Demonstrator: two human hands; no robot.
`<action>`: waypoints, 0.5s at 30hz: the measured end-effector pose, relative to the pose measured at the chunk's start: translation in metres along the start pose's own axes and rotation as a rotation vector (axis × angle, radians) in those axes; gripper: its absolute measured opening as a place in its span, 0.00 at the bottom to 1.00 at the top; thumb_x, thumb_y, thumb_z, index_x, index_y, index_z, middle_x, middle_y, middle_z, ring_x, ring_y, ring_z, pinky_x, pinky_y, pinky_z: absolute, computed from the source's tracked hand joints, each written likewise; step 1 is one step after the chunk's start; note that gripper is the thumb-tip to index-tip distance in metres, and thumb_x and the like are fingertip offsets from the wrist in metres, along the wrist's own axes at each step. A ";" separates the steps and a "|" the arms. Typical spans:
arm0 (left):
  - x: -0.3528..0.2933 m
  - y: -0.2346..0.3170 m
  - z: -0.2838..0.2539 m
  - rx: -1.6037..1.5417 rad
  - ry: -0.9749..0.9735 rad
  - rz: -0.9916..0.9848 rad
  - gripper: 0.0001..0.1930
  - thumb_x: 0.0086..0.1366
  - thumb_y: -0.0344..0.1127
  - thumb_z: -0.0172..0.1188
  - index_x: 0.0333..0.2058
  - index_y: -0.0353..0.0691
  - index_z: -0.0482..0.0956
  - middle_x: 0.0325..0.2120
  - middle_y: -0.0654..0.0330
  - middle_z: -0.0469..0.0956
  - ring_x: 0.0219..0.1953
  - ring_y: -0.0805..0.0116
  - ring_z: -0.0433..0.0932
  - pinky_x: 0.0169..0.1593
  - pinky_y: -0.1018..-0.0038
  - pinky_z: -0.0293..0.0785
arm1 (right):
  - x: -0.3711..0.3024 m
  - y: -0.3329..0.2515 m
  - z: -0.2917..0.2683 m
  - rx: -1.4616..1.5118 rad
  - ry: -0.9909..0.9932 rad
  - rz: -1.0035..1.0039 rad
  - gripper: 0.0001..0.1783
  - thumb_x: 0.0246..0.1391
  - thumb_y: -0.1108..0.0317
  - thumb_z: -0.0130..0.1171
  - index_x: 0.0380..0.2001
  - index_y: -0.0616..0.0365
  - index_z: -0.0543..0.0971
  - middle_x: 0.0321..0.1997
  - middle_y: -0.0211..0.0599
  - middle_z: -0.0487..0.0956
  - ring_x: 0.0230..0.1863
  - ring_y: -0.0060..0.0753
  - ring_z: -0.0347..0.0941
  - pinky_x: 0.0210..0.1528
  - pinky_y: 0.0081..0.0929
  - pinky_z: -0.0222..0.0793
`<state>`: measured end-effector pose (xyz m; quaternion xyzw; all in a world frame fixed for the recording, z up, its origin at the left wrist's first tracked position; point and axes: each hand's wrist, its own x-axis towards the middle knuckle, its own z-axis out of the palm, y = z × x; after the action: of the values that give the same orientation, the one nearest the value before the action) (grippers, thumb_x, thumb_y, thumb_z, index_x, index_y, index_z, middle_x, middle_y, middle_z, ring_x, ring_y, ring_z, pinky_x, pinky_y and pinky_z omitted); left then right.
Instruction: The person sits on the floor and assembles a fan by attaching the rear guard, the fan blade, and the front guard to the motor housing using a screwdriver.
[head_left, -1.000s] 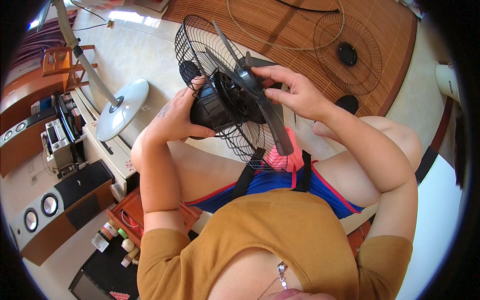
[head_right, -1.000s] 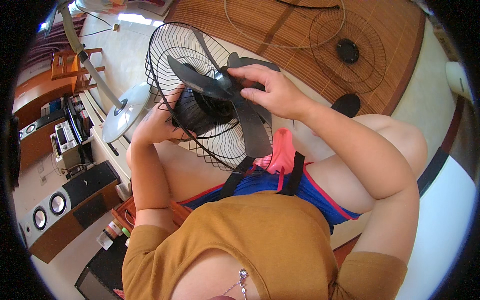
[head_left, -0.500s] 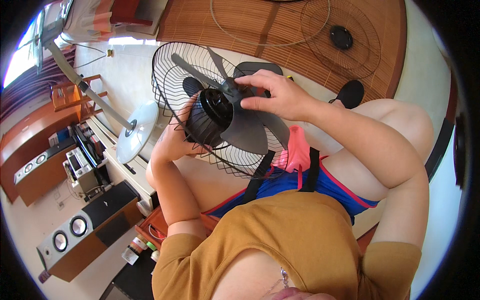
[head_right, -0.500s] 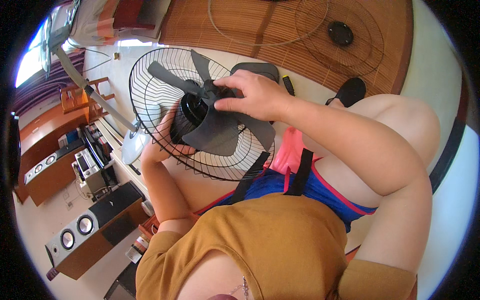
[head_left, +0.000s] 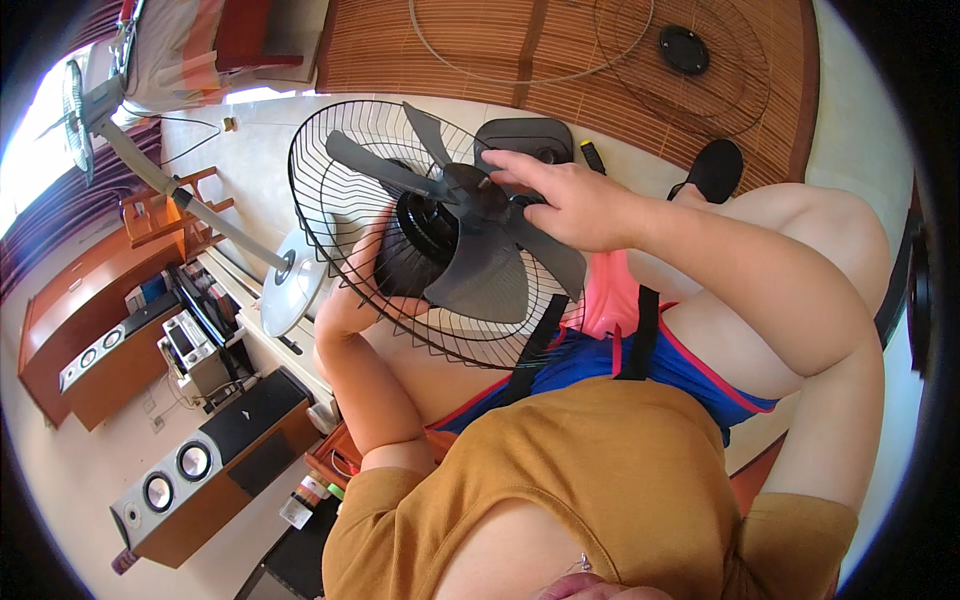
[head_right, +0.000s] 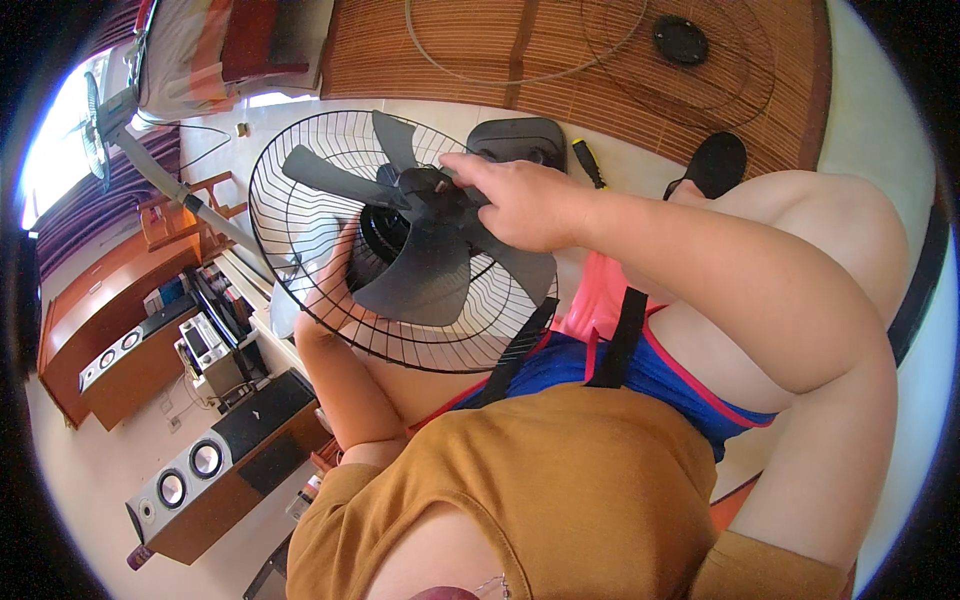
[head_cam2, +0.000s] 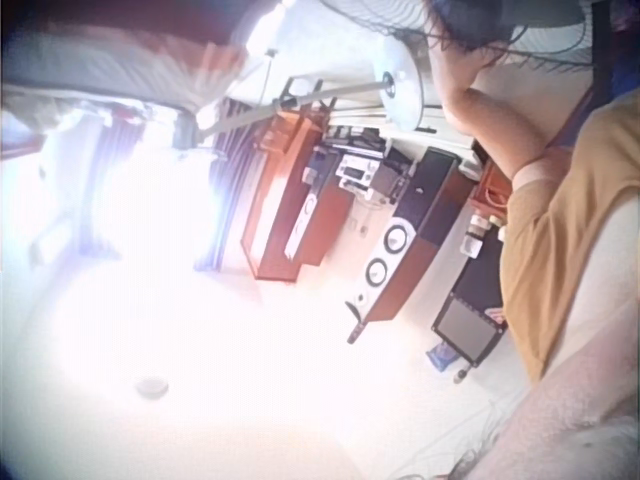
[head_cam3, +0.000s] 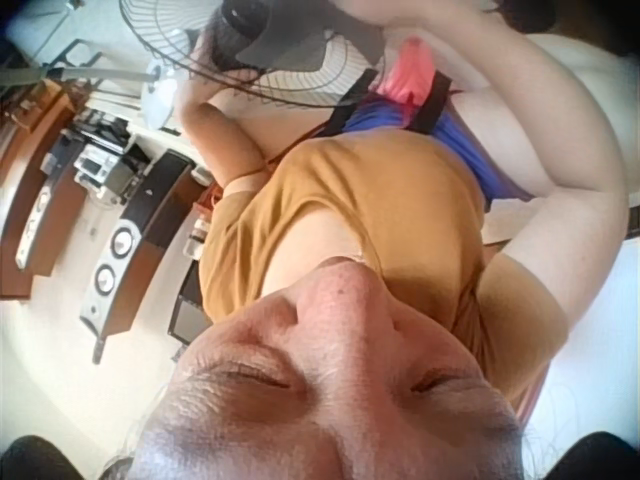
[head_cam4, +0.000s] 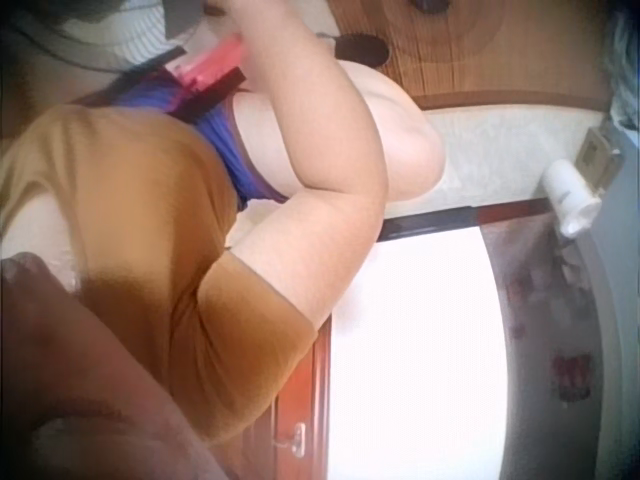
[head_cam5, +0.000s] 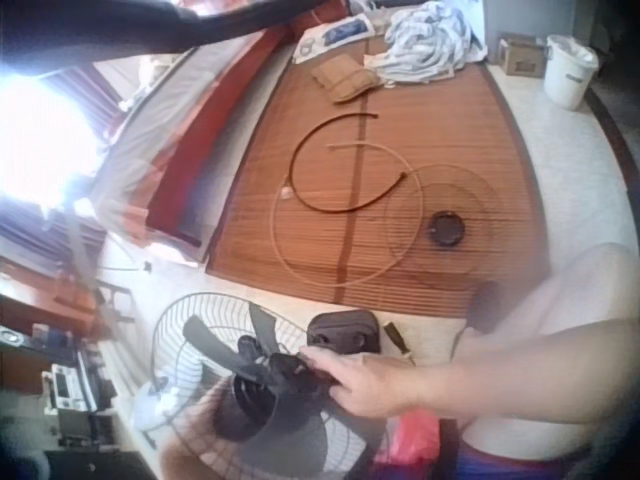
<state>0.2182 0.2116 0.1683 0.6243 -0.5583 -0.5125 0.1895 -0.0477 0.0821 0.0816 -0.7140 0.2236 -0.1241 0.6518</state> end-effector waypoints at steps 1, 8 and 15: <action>0.000 0.001 0.002 -0.048 0.010 -0.015 0.60 0.32 0.33 0.79 0.63 0.32 0.48 0.54 0.56 0.65 0.55 0.68 0.64 0.59 0.73 0.60 | 0.000 -0.003 -0.002 0.026 -0.012 0.035 0.35 0.48 0.76 0.46 0.62 0.54 0.56 0.54 0.48 0.73 0.55 0.41 0.70 0.57 0.30 0.63; 0.000 0.016 0.002 -0.065 0.074 -0.140 0.58 0.31 0.34 0.79 0.61 0.31 0.54 0.54 0.54 0.66 0.56 0.64 0.64 0.60 0.71 0.60 | 0.011 -0.011 -0.021 0.149 -0.065 0.213 0.28 0.50 0.74 0.50 0.57 0.56 0.65 0.41 0.42 0.79 0.46 0.32 0.74 0.48 0.27 0.67; -0.006 -0.001 0.000 0.084 0.046 -0.125 0.59 0.31 0.40 0.79 0.62 0.33 0.52 0.50 0.52 0.70 0.52 0.61 0.69 0.56 0.69 0.64 | 0.008 -0.005 -0.005 -0.010 0.003 -0.040 0.27 0.52 0.74 0.52 0.58 0.54 0.65 0.49 0.39 0.76 0.51 0.30 0.71 0.52 0.26 0.66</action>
<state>0.2198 0.2172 0.1696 0.6770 -0.5346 -0.4851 0.1434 -0.0423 0.0745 0.0864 -0.7213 0.2108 -0.1371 0.6454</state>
